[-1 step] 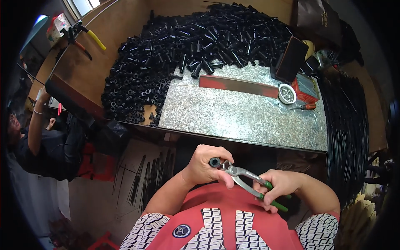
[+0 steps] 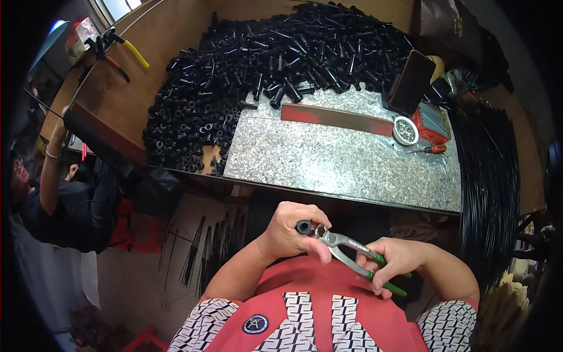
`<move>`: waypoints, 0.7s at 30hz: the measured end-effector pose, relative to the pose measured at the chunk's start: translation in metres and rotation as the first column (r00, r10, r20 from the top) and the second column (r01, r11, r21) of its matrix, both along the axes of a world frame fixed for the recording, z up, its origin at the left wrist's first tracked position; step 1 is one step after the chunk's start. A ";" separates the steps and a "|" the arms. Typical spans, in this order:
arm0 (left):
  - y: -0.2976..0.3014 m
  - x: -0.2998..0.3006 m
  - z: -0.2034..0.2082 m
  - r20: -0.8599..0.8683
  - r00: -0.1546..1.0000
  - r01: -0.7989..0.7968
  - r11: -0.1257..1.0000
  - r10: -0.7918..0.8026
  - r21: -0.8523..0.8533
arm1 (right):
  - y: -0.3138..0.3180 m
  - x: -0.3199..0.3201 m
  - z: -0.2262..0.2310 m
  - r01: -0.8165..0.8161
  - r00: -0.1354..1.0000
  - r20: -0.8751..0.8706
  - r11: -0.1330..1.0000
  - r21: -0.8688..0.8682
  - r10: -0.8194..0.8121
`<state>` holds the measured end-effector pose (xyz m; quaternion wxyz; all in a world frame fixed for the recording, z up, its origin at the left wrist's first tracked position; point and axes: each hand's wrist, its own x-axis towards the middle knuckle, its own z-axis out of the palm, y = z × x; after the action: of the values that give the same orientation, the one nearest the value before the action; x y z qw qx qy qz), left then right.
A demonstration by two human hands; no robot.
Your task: Assembling black rods into a central connector and securing them with pliers.
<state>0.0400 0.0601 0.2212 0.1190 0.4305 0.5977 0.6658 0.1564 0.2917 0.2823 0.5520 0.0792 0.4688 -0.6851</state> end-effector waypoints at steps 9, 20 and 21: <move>-0.007 -0.010 -0.009 0.060 0.983 -0.171 0.985 0.171 -0.014 | -0.011 0.001 -0.010 0.597 0.113 -0.816 0.618 0.512 0.568; -0.001 -0.014 -0.011 -0.020 1.000 -0.016 0.999 0.015 -0.031 | -0.008 0.001 -0.004 0.187 0.655 -0.666 0.778 0.600 0.357; 0.000 -0.014 -0.011 -0.040 0.998 -0.048 0.998 0.047 -0.040 | -0.011 0.003 -0.007 0.336 0.475 -0.769 0.719 0.609 0.428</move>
<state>0.0265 0.0597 0.2099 0.1003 0.4264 0.6235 0.6476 0.1591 0.2803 0.2758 0.1780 -0.0967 0.9032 -0.3785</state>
